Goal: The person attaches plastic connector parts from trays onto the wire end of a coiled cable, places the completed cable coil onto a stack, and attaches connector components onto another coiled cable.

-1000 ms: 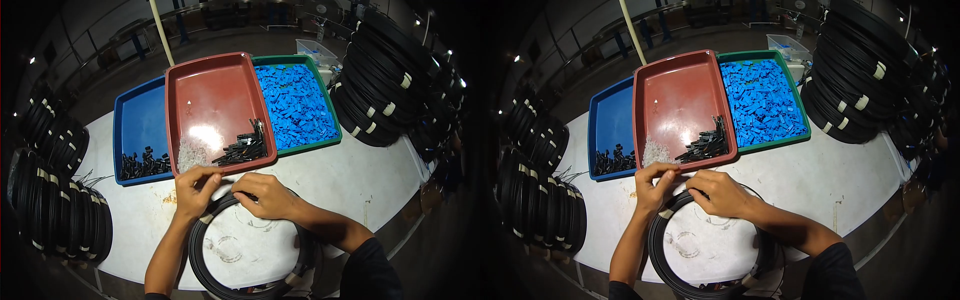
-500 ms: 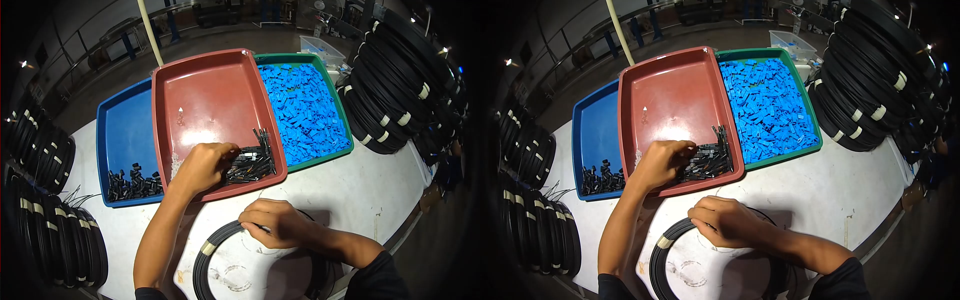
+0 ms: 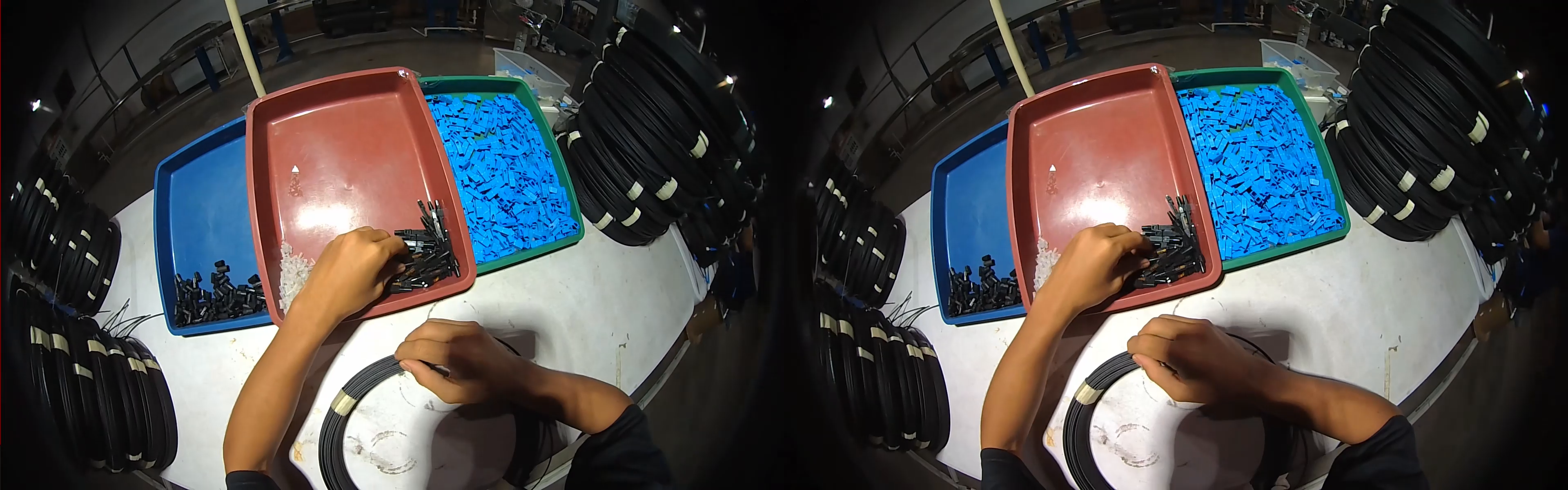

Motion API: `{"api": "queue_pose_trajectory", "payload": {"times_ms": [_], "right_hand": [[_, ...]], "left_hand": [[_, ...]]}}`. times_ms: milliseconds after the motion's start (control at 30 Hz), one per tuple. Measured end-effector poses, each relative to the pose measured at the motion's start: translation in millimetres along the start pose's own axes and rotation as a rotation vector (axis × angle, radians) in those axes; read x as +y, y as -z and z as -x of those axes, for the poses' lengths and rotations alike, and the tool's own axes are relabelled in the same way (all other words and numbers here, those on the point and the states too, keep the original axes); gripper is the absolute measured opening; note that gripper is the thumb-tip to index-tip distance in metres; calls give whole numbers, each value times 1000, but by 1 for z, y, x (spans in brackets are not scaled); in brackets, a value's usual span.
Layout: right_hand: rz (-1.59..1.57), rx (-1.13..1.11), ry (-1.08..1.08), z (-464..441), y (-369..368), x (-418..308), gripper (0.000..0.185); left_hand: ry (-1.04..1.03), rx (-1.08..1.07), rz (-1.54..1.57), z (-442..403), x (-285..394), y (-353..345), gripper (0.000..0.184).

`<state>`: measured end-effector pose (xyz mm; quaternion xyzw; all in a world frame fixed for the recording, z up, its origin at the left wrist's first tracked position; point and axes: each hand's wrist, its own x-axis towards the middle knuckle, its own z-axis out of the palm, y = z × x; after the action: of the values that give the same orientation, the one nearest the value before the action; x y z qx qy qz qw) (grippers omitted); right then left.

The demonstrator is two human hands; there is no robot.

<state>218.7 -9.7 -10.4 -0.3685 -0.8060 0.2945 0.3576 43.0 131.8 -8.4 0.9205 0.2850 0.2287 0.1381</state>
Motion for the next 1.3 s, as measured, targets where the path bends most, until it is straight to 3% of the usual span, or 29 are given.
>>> {"api": "queue_pose_trajectory", "payload": {"times_ms": [267,333,400,467,633,767,833,1000,1300], "right_hand": [[70,164,158,0,-8,9,9],[36,255,27,1,-8,6,9],[31,305,27,1,-6,6,9],[21,354,33,0,-5,2,8],[-3,364,107,-1,-9,7,10],[-114,235,116,-1,-9,13,12],[-48,51,94,2,-7,11,12],[-30,89,105,1,-6,10,12],[-13,193,289,0,-11,10,13]], "left_hand": [[180,98,184,19,18,17,17],[242,206,247,33,28,19,15],[262,261,265,51,34,14,14],[417,318,551,69,37,6,11],[363,329,437,96,63,10,13],[239,431,441,103,69,-1,17],[227,440,472,104,71,-8,18],[366,465,828,103,77,-14,21],[298,388,956,109,71,-16,34]]}}
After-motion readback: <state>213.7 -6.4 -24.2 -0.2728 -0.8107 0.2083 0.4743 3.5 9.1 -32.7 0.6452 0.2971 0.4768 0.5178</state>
